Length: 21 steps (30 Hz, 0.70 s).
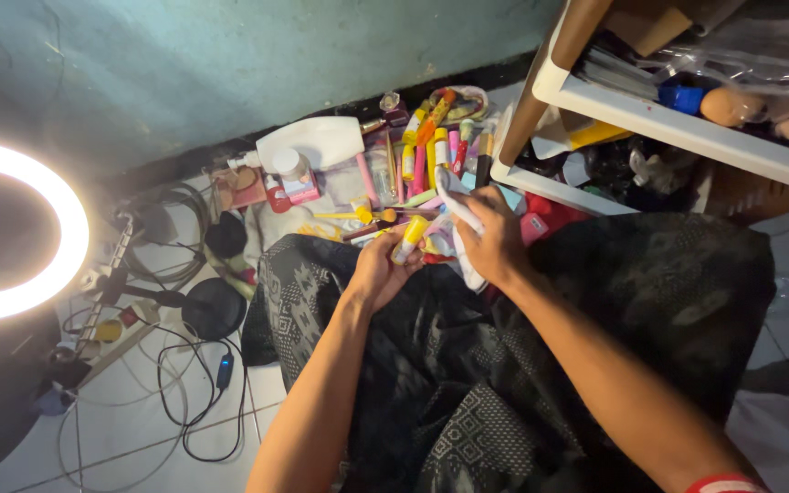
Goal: The person wipes various skincare bottles and jars using a white cloth and places them onto a multi-tiered plastic shelf.
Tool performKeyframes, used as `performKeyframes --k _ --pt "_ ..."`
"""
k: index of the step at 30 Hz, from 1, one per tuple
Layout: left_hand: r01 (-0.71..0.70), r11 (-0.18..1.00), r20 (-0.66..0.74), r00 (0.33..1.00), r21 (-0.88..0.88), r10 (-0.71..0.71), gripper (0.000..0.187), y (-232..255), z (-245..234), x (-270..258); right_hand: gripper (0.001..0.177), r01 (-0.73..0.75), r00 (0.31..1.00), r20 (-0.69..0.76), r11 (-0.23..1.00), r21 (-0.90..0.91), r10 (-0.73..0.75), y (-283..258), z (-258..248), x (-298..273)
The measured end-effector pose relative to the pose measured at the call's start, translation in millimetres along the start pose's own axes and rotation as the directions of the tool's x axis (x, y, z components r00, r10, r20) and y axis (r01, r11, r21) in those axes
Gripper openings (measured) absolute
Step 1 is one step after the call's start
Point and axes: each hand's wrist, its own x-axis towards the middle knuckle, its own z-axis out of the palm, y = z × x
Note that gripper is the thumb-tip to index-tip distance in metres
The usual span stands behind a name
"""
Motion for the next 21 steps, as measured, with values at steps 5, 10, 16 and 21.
performKeyframes --k 5,10,16,21 --pt "0.047 0.992 -0.152 0.988 0.114 -0.029 0.029 -9.9 31.8 1.3 0.036 0.058 0.988 0.140 0.998 0.030 -0.062 -17.8 -14.5 -10.6" --pt "-0.015 0.989 -0.009 1.000 0.146 0.016 0.030 -5.8 66.0 -8.1 0.034 -0.057 0.988 0.145 0.996 0.063 0.047 -14.0 -29.4 -9.4" --pt "-0.070 0.998 0.010 0.997 0.004 0.070 0.019 7.3 111.0 -9.3 0.027 -0.172 0.983 -0.022 0.960 0.220 0.181 -15.3 -41.9 -10.6" --pt "-0.273 0.929 0.023 0.961 0.251 0.276 0.025 5.2 146.5 -13.7 0.038 -0.202 0.968 -0.115 0.967 0.158 0.221 -31.3 -54.9 -12.7"
